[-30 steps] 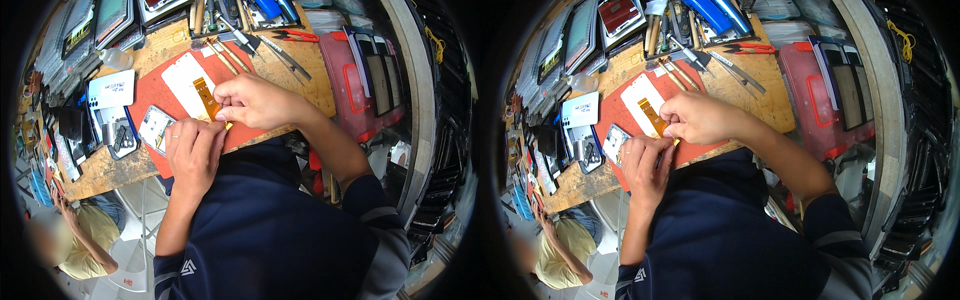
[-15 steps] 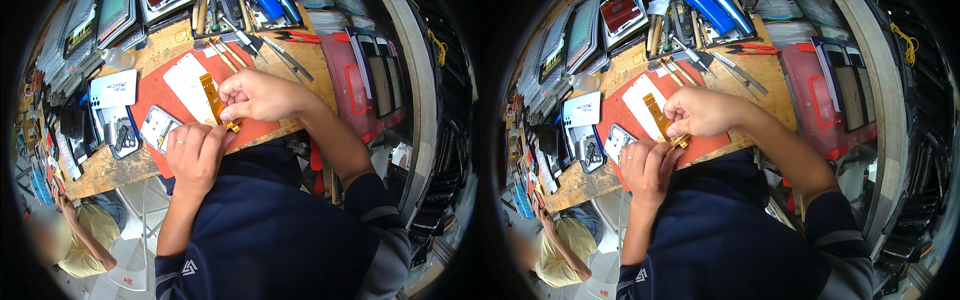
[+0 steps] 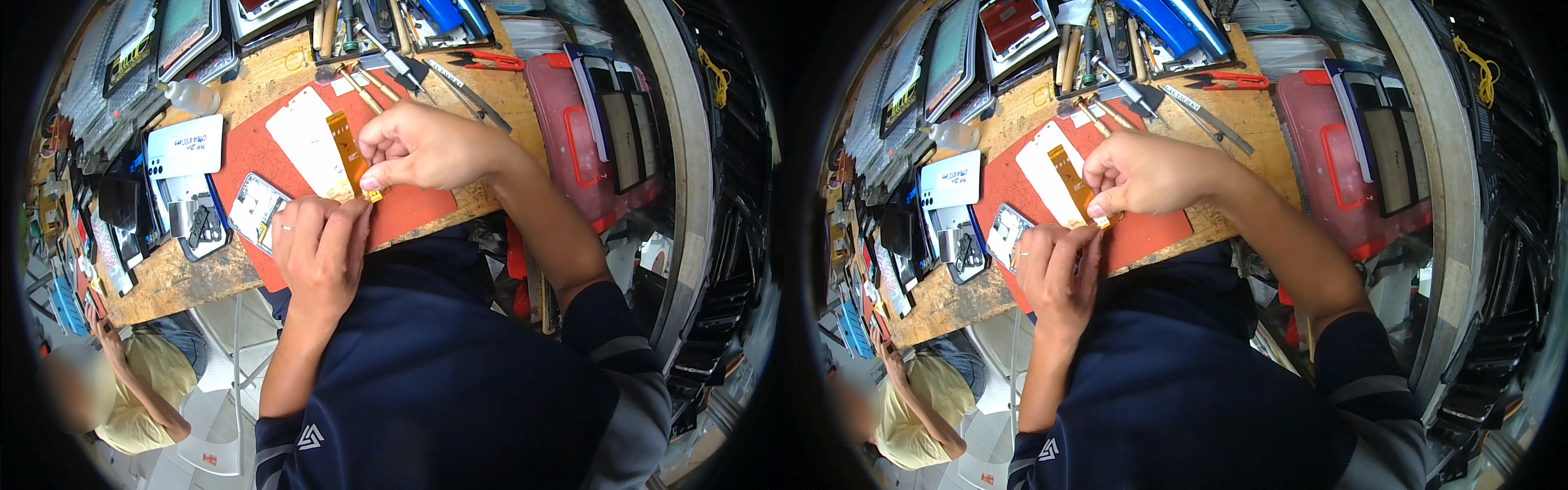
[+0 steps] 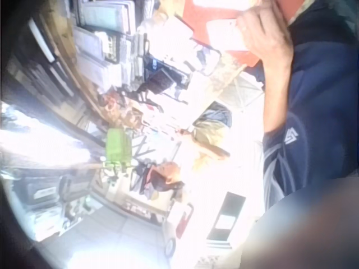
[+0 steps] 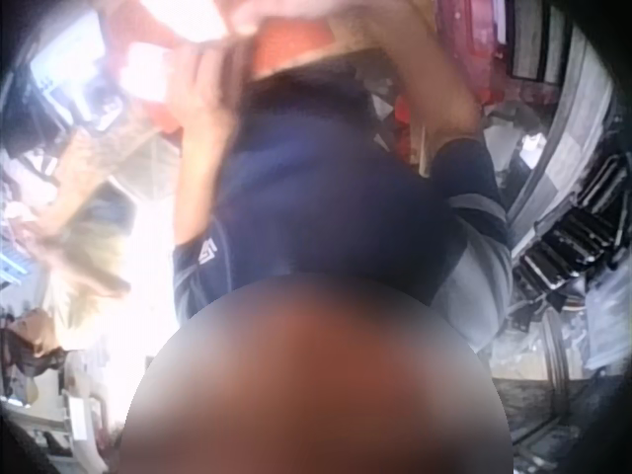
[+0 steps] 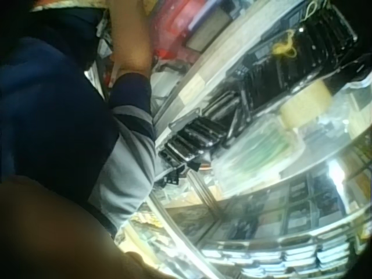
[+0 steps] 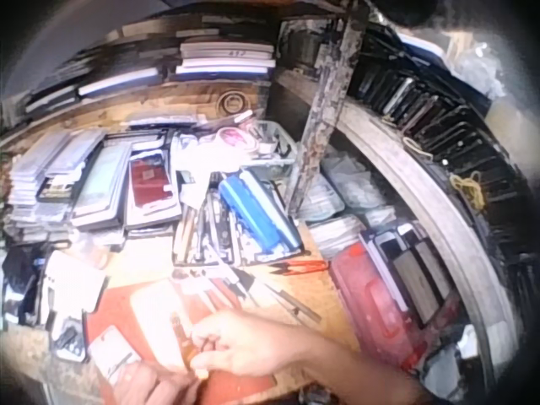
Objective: The person handles a disassembled smartphone, removes a protective film from a flexible ribbon cable, and places the cable onto the phone's internal frame. The person then picks up a black phone back cover and positions it over the device.
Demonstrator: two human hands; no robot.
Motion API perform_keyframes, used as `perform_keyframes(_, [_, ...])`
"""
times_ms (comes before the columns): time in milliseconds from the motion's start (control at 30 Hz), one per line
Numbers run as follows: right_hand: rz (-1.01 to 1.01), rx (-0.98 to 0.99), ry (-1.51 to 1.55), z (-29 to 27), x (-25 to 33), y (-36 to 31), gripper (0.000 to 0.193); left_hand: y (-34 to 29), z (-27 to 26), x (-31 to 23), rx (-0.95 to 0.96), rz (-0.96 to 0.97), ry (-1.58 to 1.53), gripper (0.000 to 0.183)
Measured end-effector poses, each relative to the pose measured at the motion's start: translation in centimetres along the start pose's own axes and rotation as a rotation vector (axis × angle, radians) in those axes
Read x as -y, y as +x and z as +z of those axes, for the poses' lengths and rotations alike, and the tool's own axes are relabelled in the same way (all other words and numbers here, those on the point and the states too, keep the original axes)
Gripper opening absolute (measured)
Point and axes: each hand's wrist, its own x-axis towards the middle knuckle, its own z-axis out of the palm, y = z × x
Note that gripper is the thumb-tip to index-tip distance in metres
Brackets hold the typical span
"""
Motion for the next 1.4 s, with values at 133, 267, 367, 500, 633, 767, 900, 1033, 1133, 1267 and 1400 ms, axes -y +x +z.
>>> perform_keyframes(133, [0.014,0.051,-0.103,0.2,-0.2,1.0,0.023,-0.1,0.0,-0.1,-0.016,0.003,0.028,0.025])
perform_keyframes(267, [-0.003,0.121,-0.174,-0.2,-0.1,1.7,0.022,-0.1,0.1,-0.2,-0.026,-0.004,0.048,0.026])
perform_keyframes(367, [-0.025,0.148,-0.156,-0.4,-0.1,1.9,0.023,-0.1,0.1,-0.1,-0.027,0.013,0.052,0.027])
perform_keyframes(500, [-0.046,0.162,-0.127,-0.3,-0.2,1.9,0.027,0.0,0.1,-0.1,-0.015,0.031,0.055,0.028])
perform_keyframes(633, [-0.028,0.122,-0.176,-0.3,-0.1,1.8,0.023,0.0,0.1,-0.2,-0.002,-0.003,0.034,0.029])
perform_keyframes(767, [0.05,0.096,-0.026,-0.5,0.3,1.3,0.03,0.1,0.0,0.0,-0.025,-0.053,-0.03,0.033])
perform_keyframes(900, [0.059,0.142,-0.014,-1.0,0.5,1.0,0.032,0.1,-0.1,0.0,-0.018,-0.021,-0.01,0.035])
perform_keyframes(1033, [0.043,0.174,-0.112,-1.2,0.6,0.9,0.033,0.1,0.1,0.0,-0.031,-0.018,-0.008,0.035])
perform_keyframes(1133, [0.021,0.165,-0.164,-1.2,0.7,1.1,0.034,0.1,0.2,0.0,-0.036,-0.01,-0.011,0.034])
perform_keyframes(1267, [0.032,0.175,-0.196,-1.2,0.8,1.5,0.034,0.0,0.1,-0.1,0.006,-0.02,0.031,0.029])
perform_keyframes(1400, [0.001,0.223,-0.238,-1.5,0.6,2.1,0.03,0.0,0.2,-0.1,0.001,0.005,0.036,0.026])
